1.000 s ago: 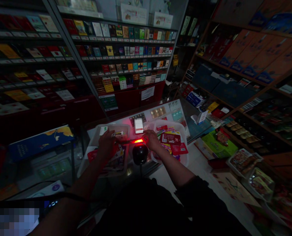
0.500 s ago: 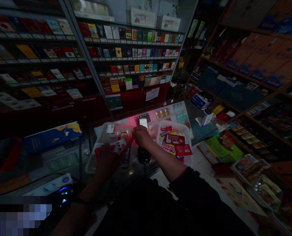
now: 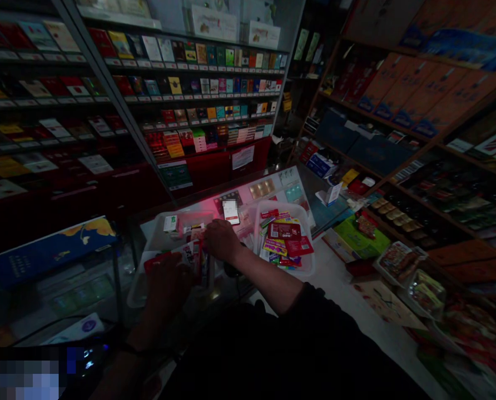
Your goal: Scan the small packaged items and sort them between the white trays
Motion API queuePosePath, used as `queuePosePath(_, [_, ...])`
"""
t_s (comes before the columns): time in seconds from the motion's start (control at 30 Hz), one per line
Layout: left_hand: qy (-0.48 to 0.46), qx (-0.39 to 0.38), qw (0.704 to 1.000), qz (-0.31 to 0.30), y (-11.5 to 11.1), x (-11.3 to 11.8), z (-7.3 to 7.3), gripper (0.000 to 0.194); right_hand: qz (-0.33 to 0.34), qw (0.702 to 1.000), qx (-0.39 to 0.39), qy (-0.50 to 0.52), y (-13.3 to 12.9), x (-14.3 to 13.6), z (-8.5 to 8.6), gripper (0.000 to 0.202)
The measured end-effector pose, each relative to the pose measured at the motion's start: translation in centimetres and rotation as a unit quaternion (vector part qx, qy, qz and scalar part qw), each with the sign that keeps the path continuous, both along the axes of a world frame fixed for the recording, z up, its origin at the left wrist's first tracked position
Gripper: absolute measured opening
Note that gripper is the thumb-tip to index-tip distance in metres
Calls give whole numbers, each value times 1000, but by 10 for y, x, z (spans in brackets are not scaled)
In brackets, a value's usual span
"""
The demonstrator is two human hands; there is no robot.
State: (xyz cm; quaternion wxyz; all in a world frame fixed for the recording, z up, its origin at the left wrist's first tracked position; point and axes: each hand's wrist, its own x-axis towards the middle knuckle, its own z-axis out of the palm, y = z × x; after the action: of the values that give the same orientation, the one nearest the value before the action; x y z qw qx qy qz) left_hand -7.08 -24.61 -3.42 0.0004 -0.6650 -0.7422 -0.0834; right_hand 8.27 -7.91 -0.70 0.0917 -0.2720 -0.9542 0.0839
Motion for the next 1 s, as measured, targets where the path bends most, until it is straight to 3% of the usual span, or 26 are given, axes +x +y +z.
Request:
queuePosePath(0.17, [-45,87,993,-59,23,21,10,24,-68,997,-17,30,-2,38,10,17])
queuePosePath(0.27, [-75,98,988,-96,40,40,12,25,-138,988,-26,59,1,70,10,14])
queuePosePath(0.43, [-100,76,980,-151,69,82,24,27,-258,963,-40,70,12,130,2,14])
queuePosePath(0.63, [-114,-23,977,-180,107,138,40,39,-389,919,-58,29,26,197,-10,21])
queuePosePath(0.83, [-69,-130,967,-208,149,185,32,52,-498,861,-103,-10,44,248,-26,26])
queuePosePath(1.0, [-59,-170,963,-200,181,220,14,49,-518,843,-146,-9,60,267,-36,34])
